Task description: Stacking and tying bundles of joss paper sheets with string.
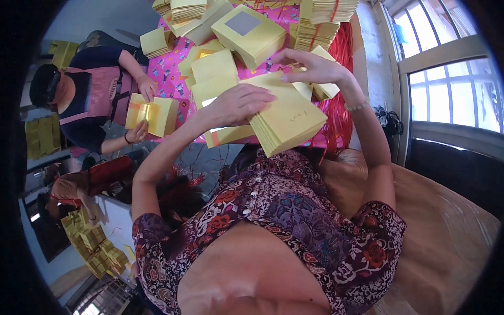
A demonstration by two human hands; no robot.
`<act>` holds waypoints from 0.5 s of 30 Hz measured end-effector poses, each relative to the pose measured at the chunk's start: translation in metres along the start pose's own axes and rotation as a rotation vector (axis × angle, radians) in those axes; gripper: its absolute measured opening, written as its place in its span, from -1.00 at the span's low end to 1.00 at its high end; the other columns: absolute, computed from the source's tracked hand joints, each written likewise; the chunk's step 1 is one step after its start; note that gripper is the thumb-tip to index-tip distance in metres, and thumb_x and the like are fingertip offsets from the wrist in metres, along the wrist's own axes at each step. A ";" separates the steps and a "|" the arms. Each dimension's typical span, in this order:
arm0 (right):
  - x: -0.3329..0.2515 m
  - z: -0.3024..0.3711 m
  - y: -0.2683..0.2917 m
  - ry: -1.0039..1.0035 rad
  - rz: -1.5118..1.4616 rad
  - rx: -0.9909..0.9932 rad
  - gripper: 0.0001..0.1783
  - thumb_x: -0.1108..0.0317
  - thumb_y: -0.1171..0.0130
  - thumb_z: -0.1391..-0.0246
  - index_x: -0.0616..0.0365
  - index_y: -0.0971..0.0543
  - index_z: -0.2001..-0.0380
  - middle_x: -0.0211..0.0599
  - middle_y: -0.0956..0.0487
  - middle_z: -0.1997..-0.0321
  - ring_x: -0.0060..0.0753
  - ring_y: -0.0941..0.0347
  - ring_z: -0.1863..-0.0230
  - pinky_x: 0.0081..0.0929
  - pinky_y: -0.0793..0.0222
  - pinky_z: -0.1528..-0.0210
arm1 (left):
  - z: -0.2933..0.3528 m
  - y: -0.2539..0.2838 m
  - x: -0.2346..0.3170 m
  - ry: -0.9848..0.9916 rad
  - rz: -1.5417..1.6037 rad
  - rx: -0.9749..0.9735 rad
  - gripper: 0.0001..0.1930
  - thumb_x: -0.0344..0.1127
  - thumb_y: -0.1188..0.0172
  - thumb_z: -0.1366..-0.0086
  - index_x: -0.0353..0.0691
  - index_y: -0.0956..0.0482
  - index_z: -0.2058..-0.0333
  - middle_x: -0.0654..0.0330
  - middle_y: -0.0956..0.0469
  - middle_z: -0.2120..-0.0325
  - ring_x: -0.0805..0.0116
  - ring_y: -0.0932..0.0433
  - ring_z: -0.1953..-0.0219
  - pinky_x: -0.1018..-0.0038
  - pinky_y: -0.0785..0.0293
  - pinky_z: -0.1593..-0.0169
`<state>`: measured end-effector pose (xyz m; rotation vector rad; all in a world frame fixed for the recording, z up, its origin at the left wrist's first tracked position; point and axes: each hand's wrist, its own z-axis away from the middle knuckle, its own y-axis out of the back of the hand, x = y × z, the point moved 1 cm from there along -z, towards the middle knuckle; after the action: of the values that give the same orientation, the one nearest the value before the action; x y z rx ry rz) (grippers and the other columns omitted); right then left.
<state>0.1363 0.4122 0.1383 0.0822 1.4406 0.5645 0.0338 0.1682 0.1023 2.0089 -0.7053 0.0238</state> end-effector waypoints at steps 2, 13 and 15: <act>-0.004 -0.010 -0.003 -0.004 -0.057 -0.039 -0.39 0.24 -0.20 -0.17 0.19 -0.29 -0.22 -0.24 -0.39 -0.19 -0.38 -0.27 -0.26 -0.36 -0.12 -0.33 | -0.014 -0.001 0.010 0.012 0.140 -0.097 -0.41 -0.39 -0.29 0.02 -0.18 -0.30 -0.04 0.16 -0.46 -0.02 0.07 -0.44 -0.06 0.27 -0.38 -0.12; 0.023 0.026 -0.038 -0.103 -1.185 -0.036 -0.34 0.17 -0.21 -0.14 0.25 -0.30 -0.23 -0.15 -0.37 -0.26 -0.32 -0.32 -0.25 -0.32 -0.18 -0.33 | 0.001 -0.031 0.038 0.914 1.811 0.112 -0.21 -0.48 -0.28 0.04 -0.31 -0.19 -0.23 0.06 -0.39 -0.10 0.22 -0.40 -0.14 0.28 -0.28 -0.23; 0.015 0.034 -0.053 -0.094 -1.190 0.013 -0.33 0.16 -0.22 -0.14 0.25 -0.30 -0.23 -0.15 -0.38 -0.25 -0.32 -0.33 -0.24 -0.32 -0.19 -0.33 | 0.017 -0.066 0.036 0.846 2.307 0.210 -0.19 -0.58 -0.23 0.07 -0.24 -0.18 -0.24 0.07 -0.32 -0.18 0.20 -0.36 -0.19 0.29 -0.36 -0.20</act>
<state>0.1862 0.3818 0.1091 -0.6916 1.1502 -0.4243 0.0916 0.1616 0.0512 0.1510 -1.8844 2.0392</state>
